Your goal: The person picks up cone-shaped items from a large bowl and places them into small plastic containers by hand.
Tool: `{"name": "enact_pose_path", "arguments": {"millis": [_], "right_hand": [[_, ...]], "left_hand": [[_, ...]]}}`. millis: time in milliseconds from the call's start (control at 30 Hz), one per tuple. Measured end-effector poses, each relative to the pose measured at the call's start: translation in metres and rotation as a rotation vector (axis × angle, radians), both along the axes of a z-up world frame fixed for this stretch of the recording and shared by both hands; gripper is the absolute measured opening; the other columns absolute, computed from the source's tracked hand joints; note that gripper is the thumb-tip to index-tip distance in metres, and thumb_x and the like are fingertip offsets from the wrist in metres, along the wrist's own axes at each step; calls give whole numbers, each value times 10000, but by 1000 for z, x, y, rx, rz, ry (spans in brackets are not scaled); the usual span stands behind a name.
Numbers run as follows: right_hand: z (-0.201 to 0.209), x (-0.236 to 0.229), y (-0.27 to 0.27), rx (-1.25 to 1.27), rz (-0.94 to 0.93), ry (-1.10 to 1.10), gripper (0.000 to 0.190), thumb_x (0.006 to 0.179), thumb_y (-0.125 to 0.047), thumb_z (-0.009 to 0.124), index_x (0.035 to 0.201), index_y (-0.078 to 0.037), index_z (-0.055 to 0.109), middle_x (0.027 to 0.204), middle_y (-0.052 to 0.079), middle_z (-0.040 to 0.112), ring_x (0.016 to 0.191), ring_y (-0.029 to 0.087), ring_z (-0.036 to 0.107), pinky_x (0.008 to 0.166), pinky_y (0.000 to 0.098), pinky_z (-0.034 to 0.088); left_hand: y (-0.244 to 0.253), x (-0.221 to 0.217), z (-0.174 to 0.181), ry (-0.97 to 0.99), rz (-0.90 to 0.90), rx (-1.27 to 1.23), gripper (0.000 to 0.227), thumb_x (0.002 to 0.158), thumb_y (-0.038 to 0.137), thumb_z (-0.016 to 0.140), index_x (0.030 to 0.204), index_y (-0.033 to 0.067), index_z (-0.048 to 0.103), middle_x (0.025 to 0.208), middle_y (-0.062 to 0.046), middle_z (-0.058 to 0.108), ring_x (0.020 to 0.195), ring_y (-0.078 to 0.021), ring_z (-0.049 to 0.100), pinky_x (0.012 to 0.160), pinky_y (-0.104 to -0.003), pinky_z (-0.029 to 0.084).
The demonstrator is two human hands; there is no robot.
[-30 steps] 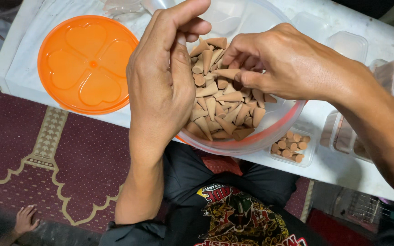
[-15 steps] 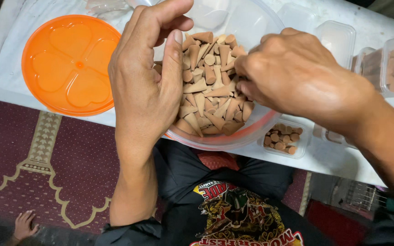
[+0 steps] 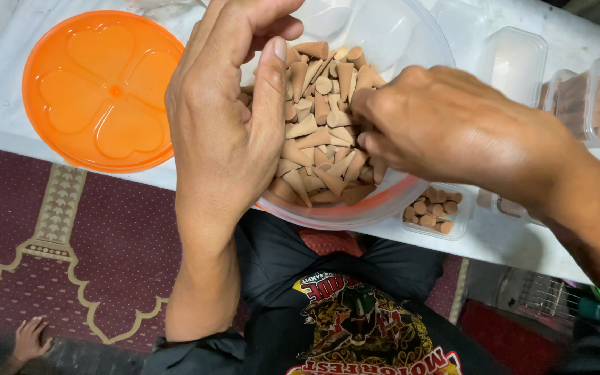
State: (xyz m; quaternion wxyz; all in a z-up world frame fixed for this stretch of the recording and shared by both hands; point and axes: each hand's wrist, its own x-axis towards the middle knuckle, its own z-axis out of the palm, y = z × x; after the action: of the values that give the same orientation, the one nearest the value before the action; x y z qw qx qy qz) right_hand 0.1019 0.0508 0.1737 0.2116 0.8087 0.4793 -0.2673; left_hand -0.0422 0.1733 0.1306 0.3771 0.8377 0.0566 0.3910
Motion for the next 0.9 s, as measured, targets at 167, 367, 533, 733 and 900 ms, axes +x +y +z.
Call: {"name": "enact_pose_path", "arguments": {"millis": [167,367,533,733,900], "right_hand": [[-2,-4,4,-23,3,175,157,945,-282,531,941,-135,586,887,104,665,828,336,649,744,458,484],[9,-1,-1,80,-38,255,94,888,-159,509,819,-156,573,771,-6,629,701,198,569,696,365,442],[0,-9,9,-206,-37,40,274,1035,-265,388,985,-146,629,899,118,697,750,358,657,673,477,461],[-21,12,-8,355,189,471,243,943,-137,626,739,-113,498,689,40,544,610,260,500,625,409,405],[-8,15,-7,432,90,361,133,951,-155,551,818,-159,564,681,-5,559,603,208,478,622,366,394]], "left_hand": [[0,0,0,14,22,11,197,1113,30,425,1245,3,570,1138,-134,661,1088,-286,683,963,-402,497],[0,-1,0,27,26,26,186,1117,53,417,1208,-4,569,1125,-130,677,1042,-300,656,932,-416,484],[0,-1,1,39,31,30,175,1104,9,443,1223,-1,572,1123,-121,673,1045,-297,654,948,-415,481],[0,-1,1,56,46,37,163,1112,19,459,1223,4,578,1121,-107,690,1039,-295,642,945,-422,469],[0,-1,2,68,33,39,184,1128,30,456,1254,-9,584,1127,-123,691,1066,-307,640,960,-426,463]]}}
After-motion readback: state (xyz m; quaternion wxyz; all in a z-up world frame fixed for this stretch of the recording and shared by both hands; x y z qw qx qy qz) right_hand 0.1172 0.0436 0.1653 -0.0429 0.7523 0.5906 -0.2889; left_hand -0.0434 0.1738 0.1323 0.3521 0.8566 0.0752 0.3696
